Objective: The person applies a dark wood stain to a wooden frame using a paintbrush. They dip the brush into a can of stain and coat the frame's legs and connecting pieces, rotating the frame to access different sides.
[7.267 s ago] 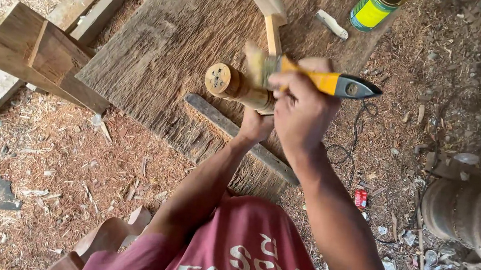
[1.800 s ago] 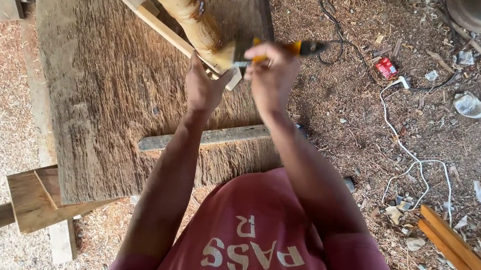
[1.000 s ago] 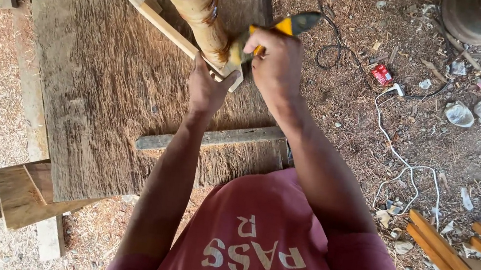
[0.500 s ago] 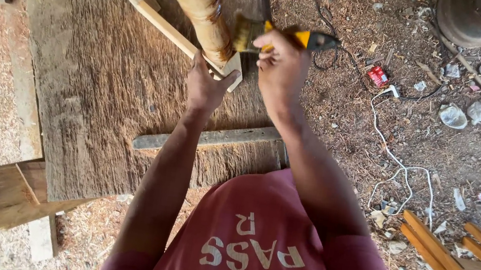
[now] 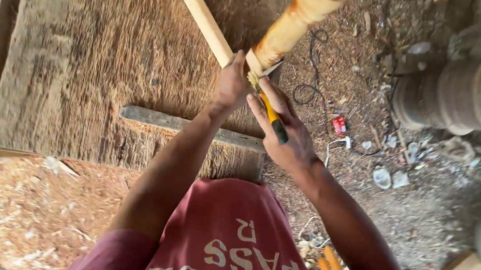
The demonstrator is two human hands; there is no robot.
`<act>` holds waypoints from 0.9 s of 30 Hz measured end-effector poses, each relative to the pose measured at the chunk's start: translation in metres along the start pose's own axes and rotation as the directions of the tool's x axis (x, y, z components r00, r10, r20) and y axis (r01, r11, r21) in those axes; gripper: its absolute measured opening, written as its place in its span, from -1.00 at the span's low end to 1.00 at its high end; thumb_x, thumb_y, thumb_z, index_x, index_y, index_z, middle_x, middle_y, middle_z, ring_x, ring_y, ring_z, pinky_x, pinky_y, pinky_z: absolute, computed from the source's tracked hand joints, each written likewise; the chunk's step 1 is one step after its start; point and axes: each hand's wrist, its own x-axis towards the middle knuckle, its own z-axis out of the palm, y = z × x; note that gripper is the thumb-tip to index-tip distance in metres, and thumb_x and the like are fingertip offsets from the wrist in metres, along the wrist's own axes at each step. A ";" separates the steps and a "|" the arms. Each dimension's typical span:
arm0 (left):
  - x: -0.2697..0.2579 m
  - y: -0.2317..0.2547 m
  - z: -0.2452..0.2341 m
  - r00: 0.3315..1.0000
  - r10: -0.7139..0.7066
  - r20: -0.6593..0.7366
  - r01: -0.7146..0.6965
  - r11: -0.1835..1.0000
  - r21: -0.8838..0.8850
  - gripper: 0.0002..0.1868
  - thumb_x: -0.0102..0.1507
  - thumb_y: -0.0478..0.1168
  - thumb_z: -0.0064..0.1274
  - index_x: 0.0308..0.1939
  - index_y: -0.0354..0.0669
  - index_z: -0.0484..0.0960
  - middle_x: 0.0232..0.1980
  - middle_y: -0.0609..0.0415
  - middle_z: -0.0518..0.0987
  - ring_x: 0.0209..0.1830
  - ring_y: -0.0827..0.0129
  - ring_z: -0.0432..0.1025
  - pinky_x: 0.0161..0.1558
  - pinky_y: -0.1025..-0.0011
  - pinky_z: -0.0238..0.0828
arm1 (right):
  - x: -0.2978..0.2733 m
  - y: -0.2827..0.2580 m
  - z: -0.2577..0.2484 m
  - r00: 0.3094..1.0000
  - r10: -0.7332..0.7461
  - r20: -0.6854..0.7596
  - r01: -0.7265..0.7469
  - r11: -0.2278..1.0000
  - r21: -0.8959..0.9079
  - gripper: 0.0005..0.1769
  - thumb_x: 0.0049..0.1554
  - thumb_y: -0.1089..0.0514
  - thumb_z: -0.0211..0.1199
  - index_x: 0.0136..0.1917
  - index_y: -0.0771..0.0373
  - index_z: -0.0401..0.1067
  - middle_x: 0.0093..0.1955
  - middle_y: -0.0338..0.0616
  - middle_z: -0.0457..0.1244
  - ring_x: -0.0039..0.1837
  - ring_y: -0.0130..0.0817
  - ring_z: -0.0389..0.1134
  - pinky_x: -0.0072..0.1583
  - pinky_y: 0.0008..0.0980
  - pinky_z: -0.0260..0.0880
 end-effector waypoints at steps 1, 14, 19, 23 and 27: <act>0.008 -0.010 0.005 0.999 0.035 0.037 -0.035 0.999 0.006 -0.47 0.27 -0.46 0.04 0.33 -0.33 0.35 0.17 -0.33 0.54 0.16 -0.22 0.52 0.22 -0.06 0.53 | 0.005 -0.003 0.002 0.998 -0.030 0.060 0.033 0.998 -0.048 -0.17 -0.10 0.70 0.06 0.43 0.35 0.37 0.60 0.17 0.03 0.44 0.24 0.24 0.18 -0.20 0.57; 0.016 -0.025 0.035 0.952 0.281 -0.123 -0.282 0.959 0.010 -0.50 0.30 -0.17 -0.26 0.26 -0.38 0.38 -0.04 -0.49 0.59 -0.06 -0.42 0.55 0.03 -0.30 0.54 | 0.030 -0.022 0.019 0.903 0.247 0.352 0.027 0.784 -0.620 -0.34 0.06 0.43 0.32 0.43 0.45 0.30 0.52 0.28 -0.02 0.41 0.15 0.30 -0.03 -0.40 0.71; 0.016 -0.016 0.026 0.992 0.109 0.071 -0.109 0.994 0.001 -0.39 0.25 -0.12 0.03 0.37 -0.16 0.32 0.28 -0.26 0.46 0.17 -0.27 0.50 0.23 -0.10 0.48 | 0.014 -0.025 0.023 0.893 0.277 0.354 -0.016 0.807 -0.591 -0.23 0.05 0.47 0.26 0.51 0.52 0.14 0.61 0.40 -0.18 0.46 0.34 0.18 0.10 -0.29 0.70; 0.018 -0.019 0.029 0.991 0.132 0.010 -0.131 0.989 -0.071 -0.67 0.37 -0.16 0.04 0.17 -0.18 0.44 0.12 -0.16 0.52 0.04 -0.20 0.56 0.10 -0.08 0.56 | 0.009 0.003 0.035 0.931 0.152 0.333 0.033 0.871 -0.490 -0.22 0.06 0.46 0.25 0.54 0.48 0.16 0.58 0.39 -0.08 0.47 0.39 0.17 0.13 -0.23 0.68; 0.033 -0.046 0.056 0.999 0.049 0.013 -0.049 0.999 0.010 -0.40 0.24 -0.06 0.25 0.28 -0.16 0.41 0.23 -0.16 0.49 0.10 -0.24 0.54 0.14 -0.10 0.55 | -0.037 0.091 0.059 0.998 -0.066 -0.005 0.067 0.997 0.049 -0.27 0.30 -0.14 -0.01 0.59 0.31 0.09 0.70 0.05 -0.21 0.66 0.10 -0.16 0.57 -0.08 0.01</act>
